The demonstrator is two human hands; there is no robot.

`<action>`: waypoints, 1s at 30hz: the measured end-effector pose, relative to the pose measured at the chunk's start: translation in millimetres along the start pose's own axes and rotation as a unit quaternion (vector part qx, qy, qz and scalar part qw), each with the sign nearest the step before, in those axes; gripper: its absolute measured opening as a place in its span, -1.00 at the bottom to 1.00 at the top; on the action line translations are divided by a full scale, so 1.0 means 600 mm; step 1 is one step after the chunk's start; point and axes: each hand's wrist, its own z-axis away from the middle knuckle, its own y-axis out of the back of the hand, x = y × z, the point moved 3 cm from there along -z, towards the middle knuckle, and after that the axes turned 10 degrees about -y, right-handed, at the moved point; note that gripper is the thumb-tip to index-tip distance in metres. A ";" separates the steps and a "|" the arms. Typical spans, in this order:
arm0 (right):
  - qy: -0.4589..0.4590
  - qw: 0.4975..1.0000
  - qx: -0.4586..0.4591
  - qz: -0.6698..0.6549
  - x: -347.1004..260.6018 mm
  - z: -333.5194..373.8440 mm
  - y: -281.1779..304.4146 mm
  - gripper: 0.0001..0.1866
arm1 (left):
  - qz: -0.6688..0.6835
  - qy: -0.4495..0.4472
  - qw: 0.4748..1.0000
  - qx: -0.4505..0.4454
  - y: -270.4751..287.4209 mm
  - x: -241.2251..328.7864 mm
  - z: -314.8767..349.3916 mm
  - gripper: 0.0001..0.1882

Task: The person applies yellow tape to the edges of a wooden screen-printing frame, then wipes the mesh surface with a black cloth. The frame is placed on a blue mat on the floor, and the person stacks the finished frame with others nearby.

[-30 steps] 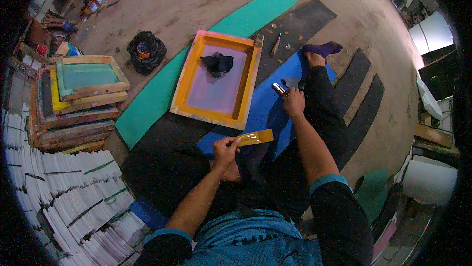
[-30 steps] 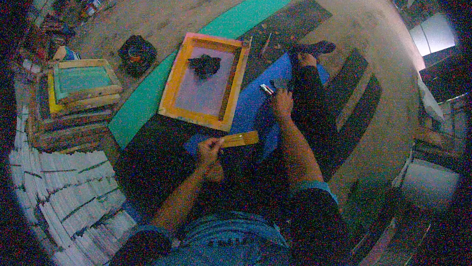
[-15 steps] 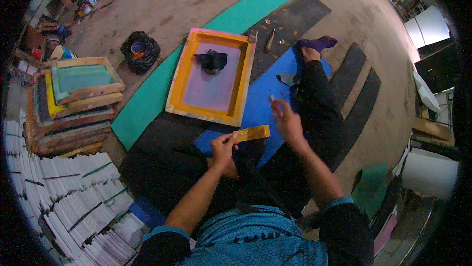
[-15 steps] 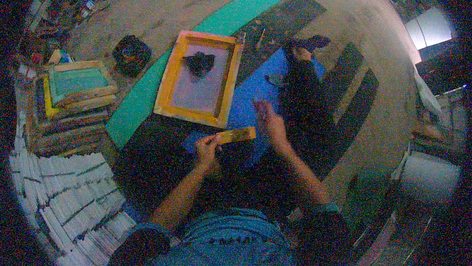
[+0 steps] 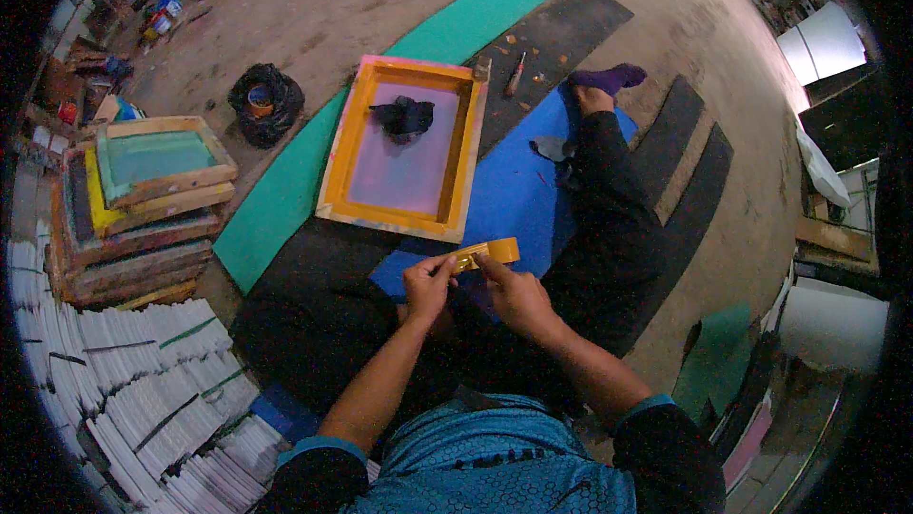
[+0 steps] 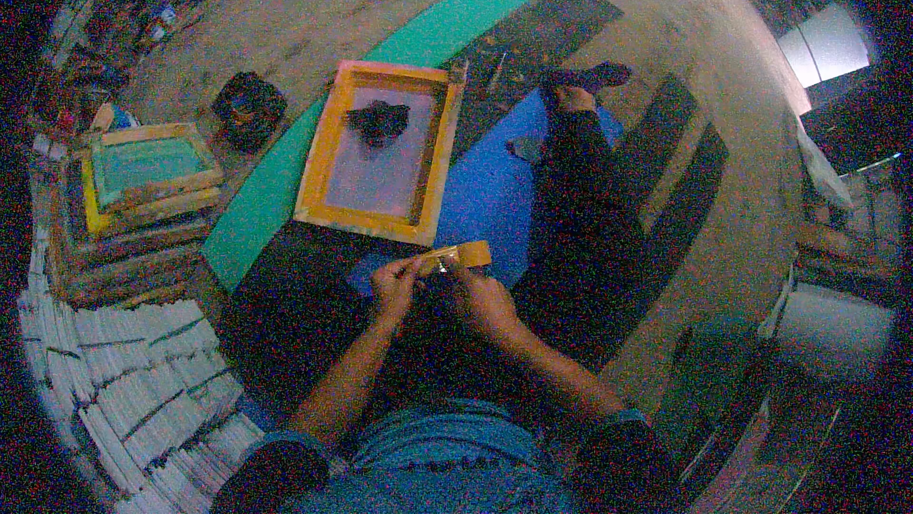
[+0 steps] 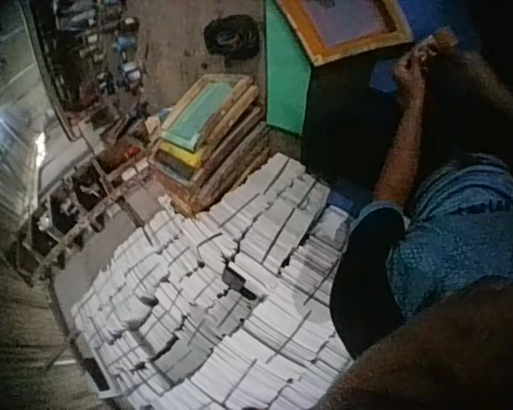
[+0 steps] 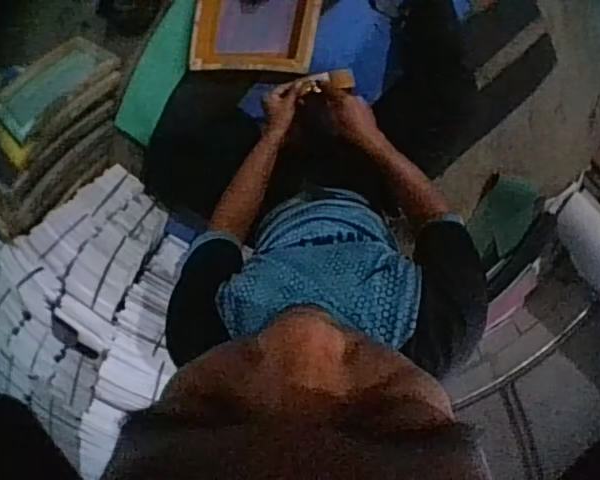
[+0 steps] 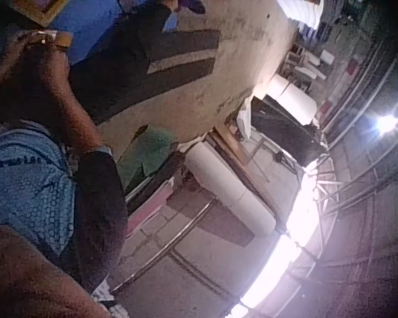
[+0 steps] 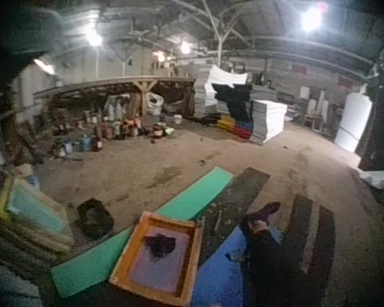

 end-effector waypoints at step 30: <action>-0.037 0.944 0.294 0.148 0.117 -0.247 0.074 -0.68 | -0.046 -0.021 0.991 -0.123 0.053 -0.016 -0.078 -0.69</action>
